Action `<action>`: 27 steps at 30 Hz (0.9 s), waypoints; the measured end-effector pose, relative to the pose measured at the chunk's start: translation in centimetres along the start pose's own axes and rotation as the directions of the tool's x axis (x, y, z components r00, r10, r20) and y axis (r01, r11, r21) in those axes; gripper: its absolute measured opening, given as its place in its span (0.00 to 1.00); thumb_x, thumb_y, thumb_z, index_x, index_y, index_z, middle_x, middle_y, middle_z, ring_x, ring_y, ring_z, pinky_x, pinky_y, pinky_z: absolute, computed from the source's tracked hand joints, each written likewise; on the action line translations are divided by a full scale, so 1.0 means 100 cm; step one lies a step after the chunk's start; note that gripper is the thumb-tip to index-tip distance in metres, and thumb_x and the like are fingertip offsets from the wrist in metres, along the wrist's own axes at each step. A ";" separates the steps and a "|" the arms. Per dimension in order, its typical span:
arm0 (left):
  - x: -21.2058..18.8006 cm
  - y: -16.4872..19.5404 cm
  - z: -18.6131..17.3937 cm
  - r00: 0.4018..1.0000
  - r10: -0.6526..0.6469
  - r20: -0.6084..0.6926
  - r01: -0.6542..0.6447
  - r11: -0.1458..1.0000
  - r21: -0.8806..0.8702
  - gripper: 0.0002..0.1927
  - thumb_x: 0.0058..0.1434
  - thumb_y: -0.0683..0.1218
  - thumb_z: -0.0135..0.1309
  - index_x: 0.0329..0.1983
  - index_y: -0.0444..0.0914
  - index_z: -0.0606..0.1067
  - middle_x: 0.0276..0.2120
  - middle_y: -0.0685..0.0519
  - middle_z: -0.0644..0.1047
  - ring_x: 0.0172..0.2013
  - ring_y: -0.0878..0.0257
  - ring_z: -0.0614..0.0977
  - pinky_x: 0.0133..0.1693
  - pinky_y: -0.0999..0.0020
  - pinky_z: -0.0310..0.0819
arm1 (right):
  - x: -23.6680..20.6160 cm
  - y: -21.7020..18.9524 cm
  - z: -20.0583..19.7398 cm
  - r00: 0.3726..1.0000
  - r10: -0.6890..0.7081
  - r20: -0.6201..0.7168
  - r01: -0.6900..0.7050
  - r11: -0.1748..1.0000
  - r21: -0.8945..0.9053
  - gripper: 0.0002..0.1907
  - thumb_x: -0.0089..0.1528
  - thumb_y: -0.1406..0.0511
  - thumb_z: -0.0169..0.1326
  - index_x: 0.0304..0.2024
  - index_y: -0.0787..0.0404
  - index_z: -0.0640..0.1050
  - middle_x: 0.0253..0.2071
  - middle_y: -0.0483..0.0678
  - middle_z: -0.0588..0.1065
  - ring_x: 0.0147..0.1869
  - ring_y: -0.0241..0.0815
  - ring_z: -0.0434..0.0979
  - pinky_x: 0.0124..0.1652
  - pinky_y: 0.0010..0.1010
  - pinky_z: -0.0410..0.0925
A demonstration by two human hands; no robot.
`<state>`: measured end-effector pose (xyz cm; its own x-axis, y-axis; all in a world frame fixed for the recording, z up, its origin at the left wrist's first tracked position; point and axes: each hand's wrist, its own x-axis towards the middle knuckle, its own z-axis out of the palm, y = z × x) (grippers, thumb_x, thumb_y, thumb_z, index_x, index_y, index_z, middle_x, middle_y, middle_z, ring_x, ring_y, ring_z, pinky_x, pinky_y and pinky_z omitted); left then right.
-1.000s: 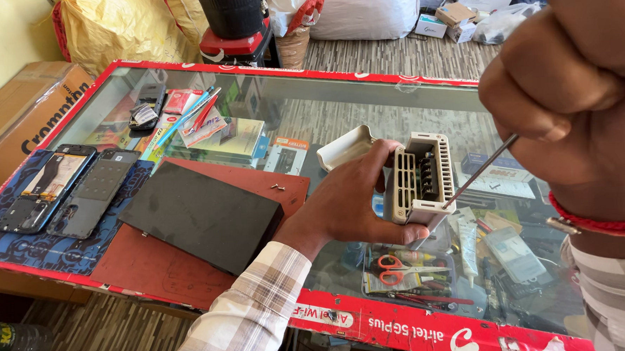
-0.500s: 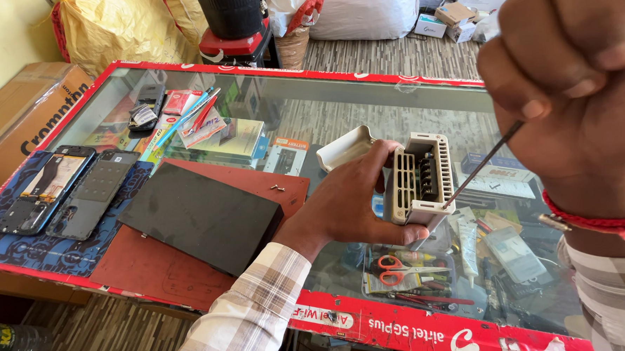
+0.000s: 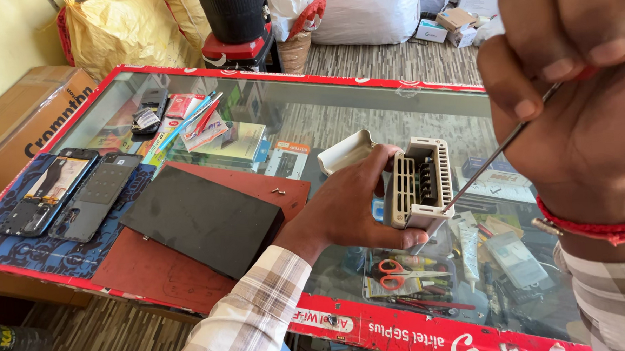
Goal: The person uses a red-handled screwdriver to remove screws from a white rectangular electronic device. They remove the outer casing and then unscrew and remove an internal metal plate, exposing the internal components.
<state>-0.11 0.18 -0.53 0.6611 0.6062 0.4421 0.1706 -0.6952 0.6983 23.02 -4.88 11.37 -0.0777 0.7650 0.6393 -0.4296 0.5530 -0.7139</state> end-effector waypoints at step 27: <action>-0.003 0.011 -0.004 0.969 0.219 -0.115 -0.199 0.967 0.162 0.56 0.49 0.72 0.65 0.71 0.36 0.60 0.62 0.42 0.72 0.60 0.49 0.76 0.66 0.52 0.64 | 0.006 0.002 0.002 0.998 -0.009 -0.054 0.009 1.000 -0.016 0.23 0.81 0.56 0.36 0.32 0.57 0.61 0.28 0.37 0.58 0.25 0.29 0.51 0.27 0.23 0.46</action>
<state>-0.37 -0.60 0.35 0.5935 0.4796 0.6463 0.1512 -0.8552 0.4958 22.69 -4.41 11.63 -0.0248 0.7765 0.6297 -0.4162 0.5647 -0.7127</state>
